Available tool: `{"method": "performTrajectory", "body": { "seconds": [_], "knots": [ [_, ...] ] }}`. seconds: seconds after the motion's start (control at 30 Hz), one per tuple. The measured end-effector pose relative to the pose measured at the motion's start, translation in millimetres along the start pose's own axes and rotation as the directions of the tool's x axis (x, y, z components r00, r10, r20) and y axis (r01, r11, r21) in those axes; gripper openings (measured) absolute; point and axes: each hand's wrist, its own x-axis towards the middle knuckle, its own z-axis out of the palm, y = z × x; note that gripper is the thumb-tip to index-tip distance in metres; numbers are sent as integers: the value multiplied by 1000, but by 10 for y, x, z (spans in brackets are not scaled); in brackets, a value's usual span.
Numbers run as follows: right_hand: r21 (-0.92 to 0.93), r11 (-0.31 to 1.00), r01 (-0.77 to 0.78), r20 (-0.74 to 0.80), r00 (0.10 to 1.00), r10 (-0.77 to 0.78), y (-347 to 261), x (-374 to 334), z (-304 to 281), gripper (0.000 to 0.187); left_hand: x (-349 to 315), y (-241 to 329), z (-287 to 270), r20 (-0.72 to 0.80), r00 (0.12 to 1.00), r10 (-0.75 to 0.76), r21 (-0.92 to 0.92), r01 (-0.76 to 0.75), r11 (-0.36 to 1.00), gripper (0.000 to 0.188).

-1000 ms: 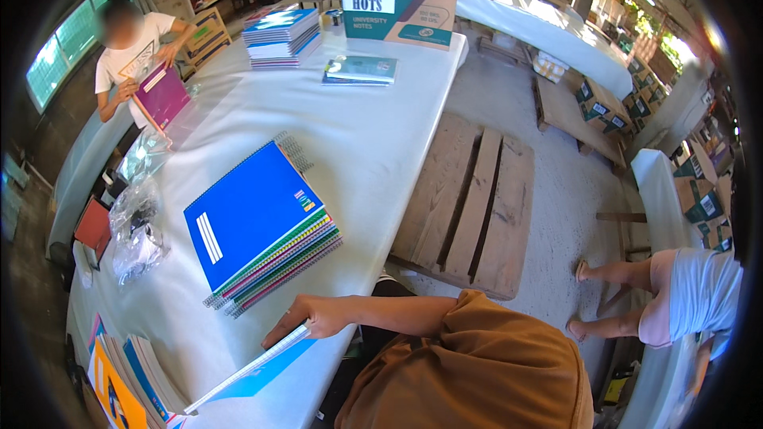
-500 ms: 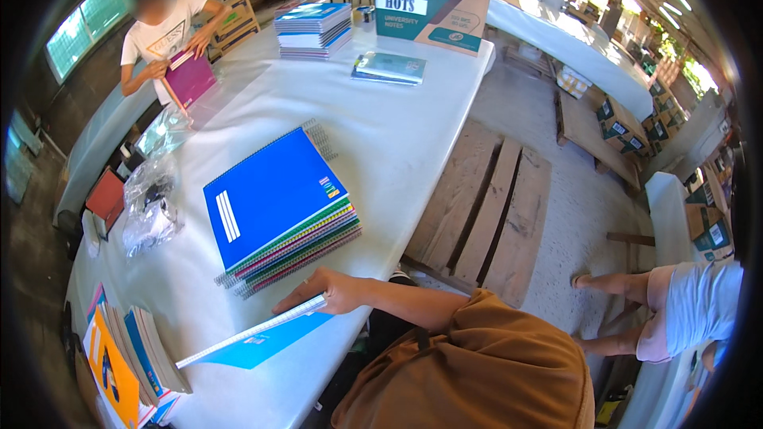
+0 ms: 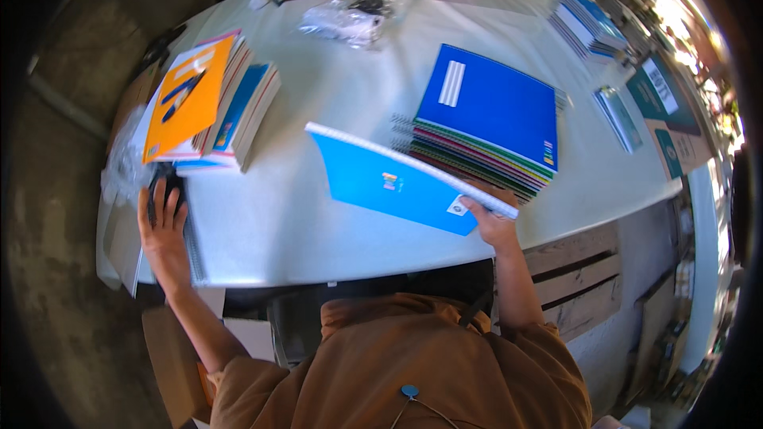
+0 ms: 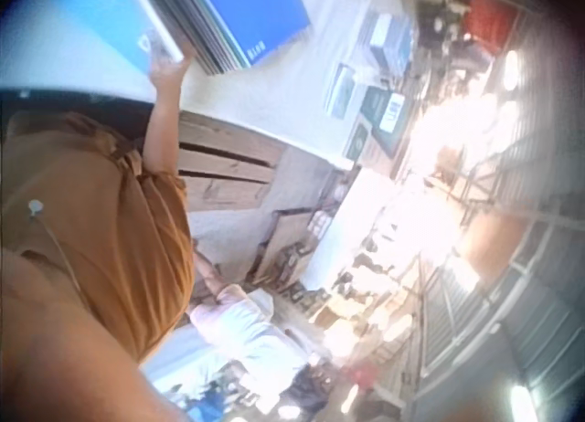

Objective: The person collates notebooks by taking individual notebooks from stacks of different colors, fanning the pages, and placing them into a new stack. The person handles red, green, blue, and yellow notebooks and uses a pair of pliers to adjust the spiral binding on one notebook.

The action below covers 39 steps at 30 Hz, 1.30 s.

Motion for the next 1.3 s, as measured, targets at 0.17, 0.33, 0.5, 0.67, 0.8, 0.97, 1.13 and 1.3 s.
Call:
{"method": "performTrajectory", "body": {
  "seconds": [0.17, 0.33, 0.5, 0.67, 0.8, 0.97, 1.13, 1.3],
  "knots": [
    [302, 951, -59, -265, 953, 144, 34, 17, 125, 29, 188, 82, 692, 131, 970, 203, 975, -163, 150, 17],
    [312, 949, -40, -263, 956, 127, 73, 5, 84, 29, 288, -220, 1259, 169, 926, -339, 464, 229, 856, 27],
    [378, 923, -75, -261, 948, 184, 63, 7, 104, 27, 519, -595, 1207, 318, 894, -316, 551, 98, 829, 35],
    [271, 958, -91, -226, 962, 155, 83, -26, 63, 24, 605, -577, 1282, 361, 886, -290, 590, 24, 807, 36],
    [108, 993, -47, -105, 993, 58, 53, 34, -19, 21, 774, -500, 1239, 300, 736, -607, 431, 463, 774, 21],
    [156, 984, -85, -66, 993, 96, 61, -32, -82, 22, 885, -396, 1232, 543, 785, -299, 219, 212, 953, 17],
    [385, 921, -60, -182, 973, 140, 99, -67, 31, 37, 964, -270, 1288, 752, 651, -102, 502, -466, 729, 16],
    [378, 924, -50, -169, 978, 121, 78, -106, 1, 34, 948, -86, 1584, 664, 725, -184, 702, -519, 488, 18]
  ]
}}
